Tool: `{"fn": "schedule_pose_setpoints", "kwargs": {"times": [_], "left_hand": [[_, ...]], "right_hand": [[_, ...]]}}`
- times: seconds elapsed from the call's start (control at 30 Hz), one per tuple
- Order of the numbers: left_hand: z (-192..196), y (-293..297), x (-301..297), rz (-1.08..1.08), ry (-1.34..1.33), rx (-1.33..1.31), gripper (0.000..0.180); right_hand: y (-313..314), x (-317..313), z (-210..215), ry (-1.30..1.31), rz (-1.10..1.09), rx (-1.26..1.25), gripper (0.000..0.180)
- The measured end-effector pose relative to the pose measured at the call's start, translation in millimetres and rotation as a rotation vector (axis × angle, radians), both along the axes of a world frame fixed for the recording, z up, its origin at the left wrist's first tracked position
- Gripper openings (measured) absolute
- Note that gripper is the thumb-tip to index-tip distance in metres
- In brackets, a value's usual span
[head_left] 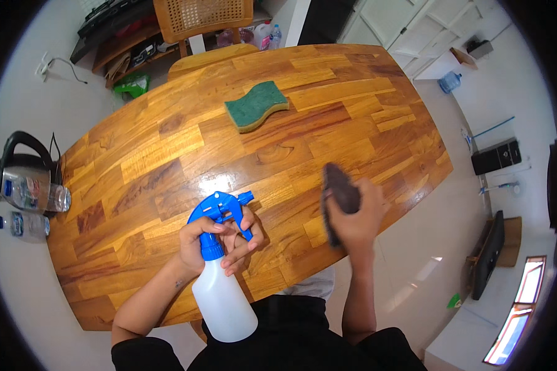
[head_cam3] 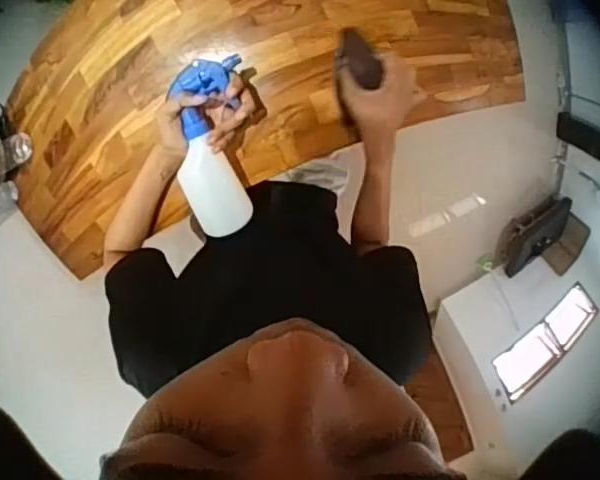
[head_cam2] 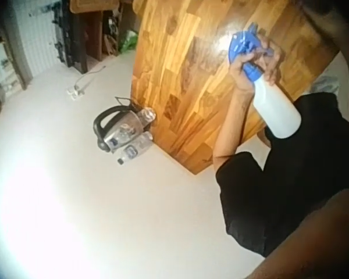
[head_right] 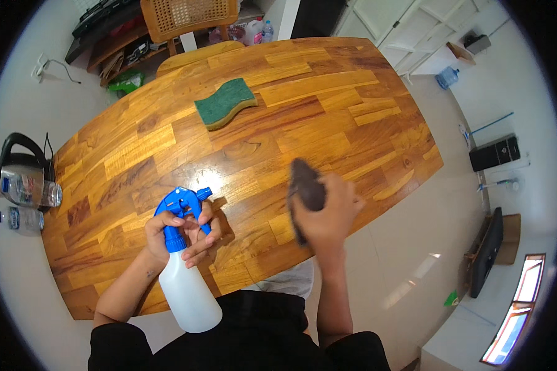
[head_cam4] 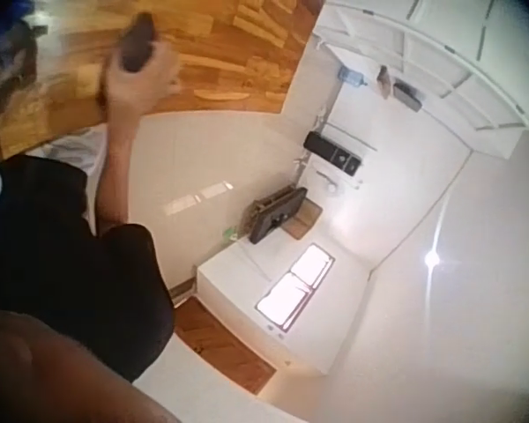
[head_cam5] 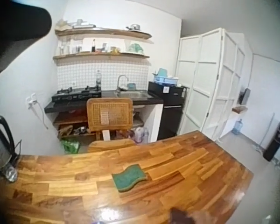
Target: Cleaning a wooden dining table using a spray bottle and a cloth.
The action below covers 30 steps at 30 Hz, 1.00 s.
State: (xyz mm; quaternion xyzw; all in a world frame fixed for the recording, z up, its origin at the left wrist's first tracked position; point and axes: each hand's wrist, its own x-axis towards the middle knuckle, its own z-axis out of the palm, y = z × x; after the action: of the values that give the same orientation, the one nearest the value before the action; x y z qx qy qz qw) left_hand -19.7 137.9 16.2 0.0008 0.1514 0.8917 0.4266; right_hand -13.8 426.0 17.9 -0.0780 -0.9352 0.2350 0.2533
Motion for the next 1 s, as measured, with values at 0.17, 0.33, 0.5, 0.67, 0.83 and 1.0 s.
{"fn": "schedule_pose_setpoints", "kwargs": {"times": [0.17,0.33,0.5,0.67,0.83,1.0], "left_hand": [[0.7,-3.0,-1.4,-0.025,0.011,0.004,0.040],[-4.3,-1.8,0.7,-0.030,0.012,0.038,0.040],[-4.7,-3.9,1.1,-0.005,-0.011,0.039,0.040],[-4.9,-5.5,-0.4,0.004,0.031,0.046,0.042],[-5.9,-4.3,0.2,0.002,0.011,0.011,0.042],[-5.9,-3.5,-1.4,-0.024,0.034,0.008,0.042]], "right_hand": [[9.3,-15.5,2.9,-0.146,-0.200,0.086,0.040],[-40.6,25.1,-7.0,0.038,0.113,0.161,0.042],[-58.0,49.6,14.3,-0.157,0.537,-0.025,0.038],[-3.2,25.9,6.2,-0.026,0.279,0.062,0.037],[42.1,-4.8,1.9,-0.033,-0.122,0.037,0.034],[7.8,3.6,0.5,-0.093,-0.163,0.143,0.037]]}}
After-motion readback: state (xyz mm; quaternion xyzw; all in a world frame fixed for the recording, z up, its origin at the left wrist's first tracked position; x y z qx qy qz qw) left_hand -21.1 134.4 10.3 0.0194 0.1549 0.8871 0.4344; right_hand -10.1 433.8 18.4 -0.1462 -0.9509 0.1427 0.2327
